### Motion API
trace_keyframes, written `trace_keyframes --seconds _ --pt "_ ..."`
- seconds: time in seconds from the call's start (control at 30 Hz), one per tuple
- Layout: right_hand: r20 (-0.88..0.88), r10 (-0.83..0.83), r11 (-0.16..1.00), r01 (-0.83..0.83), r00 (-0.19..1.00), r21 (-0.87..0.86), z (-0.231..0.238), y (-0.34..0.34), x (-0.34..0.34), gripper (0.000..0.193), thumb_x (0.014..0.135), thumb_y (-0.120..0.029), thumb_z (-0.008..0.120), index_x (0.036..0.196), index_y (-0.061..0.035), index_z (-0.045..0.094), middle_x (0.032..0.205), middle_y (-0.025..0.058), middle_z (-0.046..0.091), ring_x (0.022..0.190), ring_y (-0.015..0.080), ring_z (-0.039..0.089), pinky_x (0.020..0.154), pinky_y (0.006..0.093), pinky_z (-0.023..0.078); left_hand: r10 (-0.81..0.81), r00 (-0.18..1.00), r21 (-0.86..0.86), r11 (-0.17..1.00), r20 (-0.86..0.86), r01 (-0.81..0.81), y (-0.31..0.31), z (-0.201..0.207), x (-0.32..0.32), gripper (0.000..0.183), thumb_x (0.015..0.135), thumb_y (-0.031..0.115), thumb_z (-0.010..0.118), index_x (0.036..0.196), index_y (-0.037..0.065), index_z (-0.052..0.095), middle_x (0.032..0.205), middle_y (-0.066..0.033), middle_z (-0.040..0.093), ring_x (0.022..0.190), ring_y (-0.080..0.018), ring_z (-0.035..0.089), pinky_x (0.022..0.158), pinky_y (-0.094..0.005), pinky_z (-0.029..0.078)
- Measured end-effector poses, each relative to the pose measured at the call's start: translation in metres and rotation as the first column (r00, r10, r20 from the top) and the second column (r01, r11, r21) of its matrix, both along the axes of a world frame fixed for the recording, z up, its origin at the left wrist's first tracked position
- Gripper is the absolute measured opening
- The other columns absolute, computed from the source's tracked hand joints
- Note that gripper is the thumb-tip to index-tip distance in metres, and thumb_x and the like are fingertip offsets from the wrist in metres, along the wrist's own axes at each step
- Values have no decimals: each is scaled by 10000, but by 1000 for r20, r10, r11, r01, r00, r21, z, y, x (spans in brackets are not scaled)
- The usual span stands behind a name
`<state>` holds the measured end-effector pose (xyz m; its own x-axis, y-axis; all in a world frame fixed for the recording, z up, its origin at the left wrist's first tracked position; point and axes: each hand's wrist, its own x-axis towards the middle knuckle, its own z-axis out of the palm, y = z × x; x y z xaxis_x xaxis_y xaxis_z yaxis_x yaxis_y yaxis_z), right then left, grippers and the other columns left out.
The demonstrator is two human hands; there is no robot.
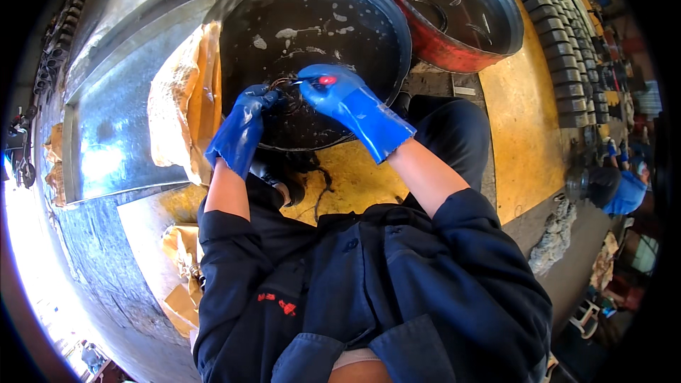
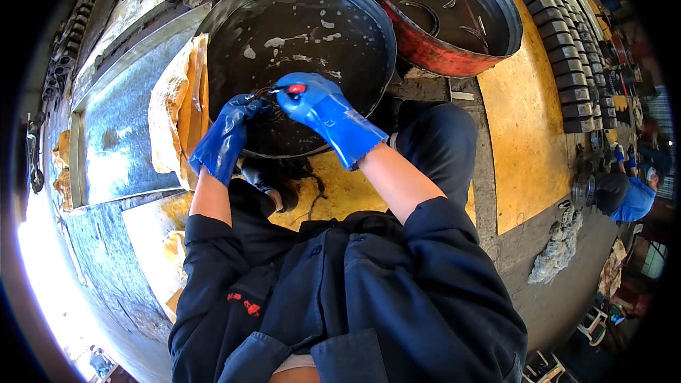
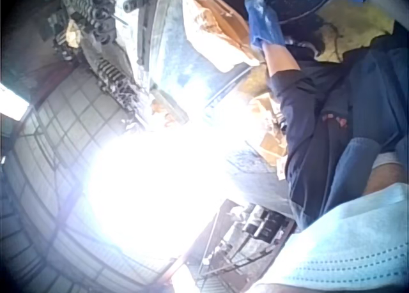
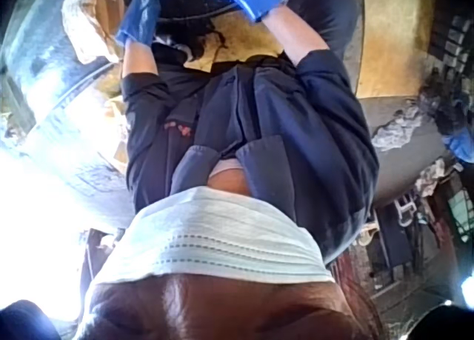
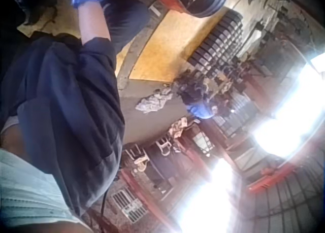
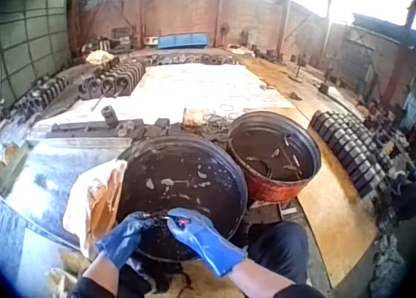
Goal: The person cleans metal rings in a basin of liquid, using a brush to scrub the surfaces and a cloth to wipe them.
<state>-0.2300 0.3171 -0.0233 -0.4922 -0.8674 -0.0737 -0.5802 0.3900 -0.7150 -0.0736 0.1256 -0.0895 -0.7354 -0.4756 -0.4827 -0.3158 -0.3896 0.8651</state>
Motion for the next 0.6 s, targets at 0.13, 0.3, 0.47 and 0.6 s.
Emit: trace_keyframes --seconds 0.13,0.3,0.47,0.6 --pt "-17 26 997 -27 1000 -79 2 -10 7 312 1013 -376 629 1223 -177 745 1203 124 764 1118 355 727 973 472 585 18 998 -27 999 -59 -20 -5 -13 -1 188 979 83 776 1158 25 772 1025 -99 814 902 -193 761 838 -305 595" --pt "350 -354 933 305 867 189 -50 -14 -18 346 962 -416 646 1103 -132 786 1112 182 778 1126 361 730 905 457 574 16 992 -60 998 -124 -24 -12 -29 -7 194 981 88 778 1165 27 768 1037 -96 815 911 -191 763 840 -305 594" --pt "567 -326 943 298 756 146 -36 26 8 405 935 -358 681 1109 -3 772 1019 193 780 983 288 730 884 390 533 105 993 -70 992 -55 -109 0 -18 -2 274 1015 181 769 1251 47 729 1090 -66 811 979 -182 757 872 -332 583" --pt "532 -459 882 438 712 174 -57 25 9 357 945 -304 692 1130 -9 768 999 174 779 951 263 727 872 392 535 140 989 -59 989 41 -137 5 -14 -2 269 1042 220 740 1259 62 724 1129 -52 798 1030 -173 741 894 -343 573"
